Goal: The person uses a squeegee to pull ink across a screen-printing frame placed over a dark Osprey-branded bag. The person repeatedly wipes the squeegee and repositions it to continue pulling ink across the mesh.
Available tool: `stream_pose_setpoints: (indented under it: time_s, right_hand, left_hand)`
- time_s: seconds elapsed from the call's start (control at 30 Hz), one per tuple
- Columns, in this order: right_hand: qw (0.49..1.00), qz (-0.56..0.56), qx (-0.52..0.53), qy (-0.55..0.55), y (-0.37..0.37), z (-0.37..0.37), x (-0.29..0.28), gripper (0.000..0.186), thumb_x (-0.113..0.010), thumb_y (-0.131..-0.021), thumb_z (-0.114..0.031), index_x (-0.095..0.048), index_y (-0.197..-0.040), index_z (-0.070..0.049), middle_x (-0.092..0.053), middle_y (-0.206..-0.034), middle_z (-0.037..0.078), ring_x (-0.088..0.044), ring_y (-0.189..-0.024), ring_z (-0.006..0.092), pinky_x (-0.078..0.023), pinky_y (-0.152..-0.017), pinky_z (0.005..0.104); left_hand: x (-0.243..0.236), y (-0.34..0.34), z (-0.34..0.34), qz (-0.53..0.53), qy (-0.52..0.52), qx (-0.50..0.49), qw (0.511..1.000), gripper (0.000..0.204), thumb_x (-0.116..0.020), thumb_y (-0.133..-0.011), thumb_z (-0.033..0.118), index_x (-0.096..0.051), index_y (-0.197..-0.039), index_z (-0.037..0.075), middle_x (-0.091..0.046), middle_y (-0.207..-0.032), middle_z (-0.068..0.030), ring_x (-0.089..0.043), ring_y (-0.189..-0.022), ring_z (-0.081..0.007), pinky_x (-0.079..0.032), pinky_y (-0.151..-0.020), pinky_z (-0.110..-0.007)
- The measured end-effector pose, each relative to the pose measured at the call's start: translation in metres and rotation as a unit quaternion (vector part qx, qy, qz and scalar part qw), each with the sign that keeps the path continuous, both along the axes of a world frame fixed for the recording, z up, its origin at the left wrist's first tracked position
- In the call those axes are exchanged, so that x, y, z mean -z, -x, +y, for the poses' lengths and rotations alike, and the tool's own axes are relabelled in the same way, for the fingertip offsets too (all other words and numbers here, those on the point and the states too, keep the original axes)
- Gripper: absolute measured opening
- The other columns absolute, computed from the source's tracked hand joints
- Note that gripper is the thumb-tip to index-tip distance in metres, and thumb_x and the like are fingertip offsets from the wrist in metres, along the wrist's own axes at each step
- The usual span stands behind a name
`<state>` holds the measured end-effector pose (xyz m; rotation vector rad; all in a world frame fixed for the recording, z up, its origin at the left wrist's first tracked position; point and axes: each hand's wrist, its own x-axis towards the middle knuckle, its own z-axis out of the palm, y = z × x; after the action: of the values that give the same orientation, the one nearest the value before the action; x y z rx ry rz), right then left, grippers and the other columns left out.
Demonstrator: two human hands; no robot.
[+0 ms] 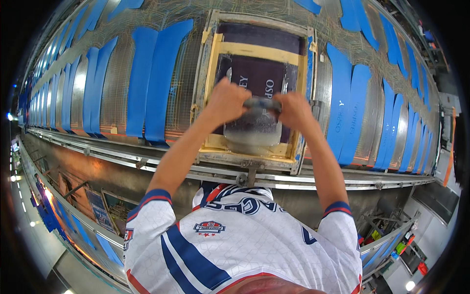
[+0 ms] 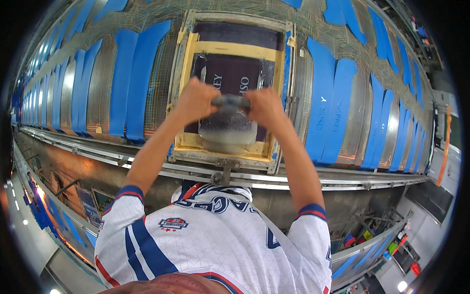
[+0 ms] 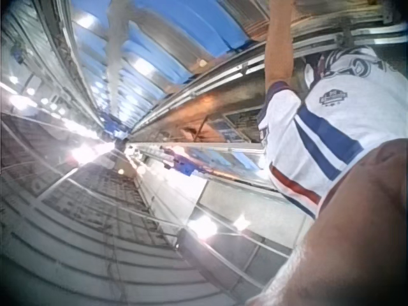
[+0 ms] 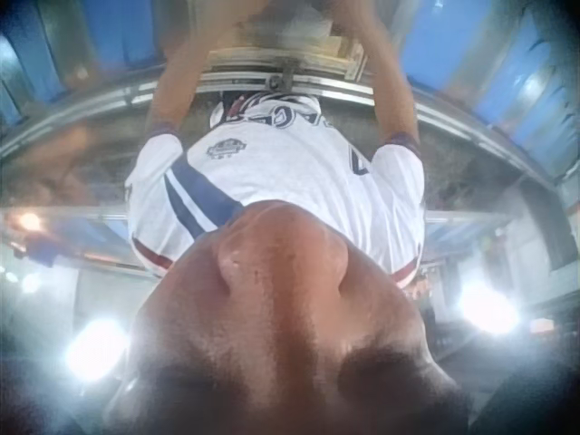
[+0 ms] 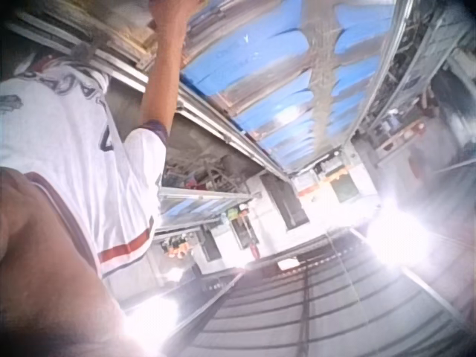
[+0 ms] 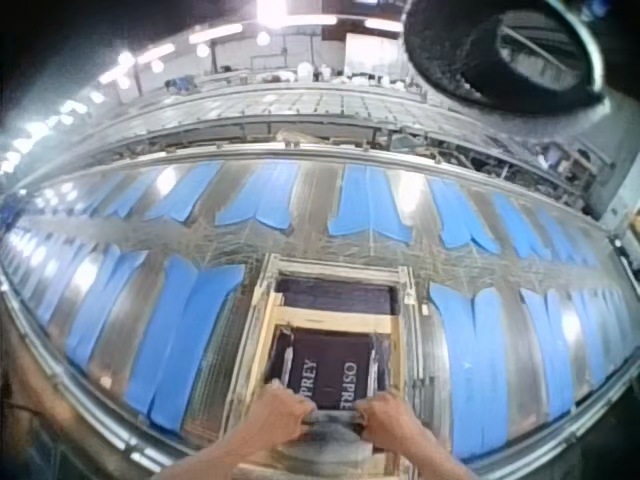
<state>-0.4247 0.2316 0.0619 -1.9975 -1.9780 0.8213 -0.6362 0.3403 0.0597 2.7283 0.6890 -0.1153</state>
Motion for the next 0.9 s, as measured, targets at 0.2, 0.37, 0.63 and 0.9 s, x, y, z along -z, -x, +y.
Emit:
stream_pose_setpoints:
  time_s: [0.2,0.37,0.63,0.9]
  right_hand:
    - [0.999,-0.027,0.029,-0.001,-0.067,0.118,0.025,0.023,-0.081,-0.073,-0.026,-0.074,-0.091,-0.012,-0.072,-0.088,0.016,-0.07,-0.087,0.0357,-0.055,-0.077,0.0464]
    - [0.999,-0.007,0.049,-0.021,-0.056,0.098,0.038,0.025,-0.083,-0.073,-0.025,-0.072,-0.089,-0.01,-0.071,-0.083,0.014,-0.068,-0.08,0.037,-0.053,-0.071,0.0486]
    - [0.997,0.049,-0.005,-0.065,0.038,-0.084,0.016,0.03,-0.082,-0.065,-0.016,-0.073,-0.093,-0.01,-0.069,-0.08,0.012,-0.067,-0.083,0.0318,-0.05,-0.081,0.0421]
    - [1.0,-0.009,0.014,0.002,-0.028,0.046,0.001,0.024,-0.083,-0.074,-0.026,-0.072,-0.088,-0.009,-0.071,-0.084,0.016,-0.069,-0.085,0.0356,-0.053,-0.076,0.0489]
  left_hand:
    - [0.005,-0.07,0.118,-0.003,-0.019,-0.016,1.0,0.032,-0.081,-0.071,0.041,-0.073,-0.089,0.016,-0.072,-0.083,-0.0092,-0.07,-0.086,-0.0307,-0.049,-0.086,-0.045]
    - [0.017,-0.061,0.098,-0.025,-0.04,-0.026,0.999,0.036,-0.083,-0.069,0.041,-0.073,-0.086,0.011,-0.07,-0.075,-0.0094,-0.068,-0.078,-0.031,-0.048,-0.086,-0.046]
    - [0.007,0.046,-0.081,-0.069,0.032,-0.015,0.997,0.03,-0.084,-0.066,0.032,-0.069,-0.086,0.015,-0.067,-0.08,-0.0012,-0.063,-0.078,-0.0209,-0.041,-0.079,-0.038]
    - [-0.003,-0.029,0.045,-0.016,-0.022,0.003,1.0,0.029,-0.083,-0.068,0.035,-0.073,-0.086,0.014,-0.071,-0.079,-0.0068,-0.069,-0.082,-0.028,-0.046,-0.079,-0.045]
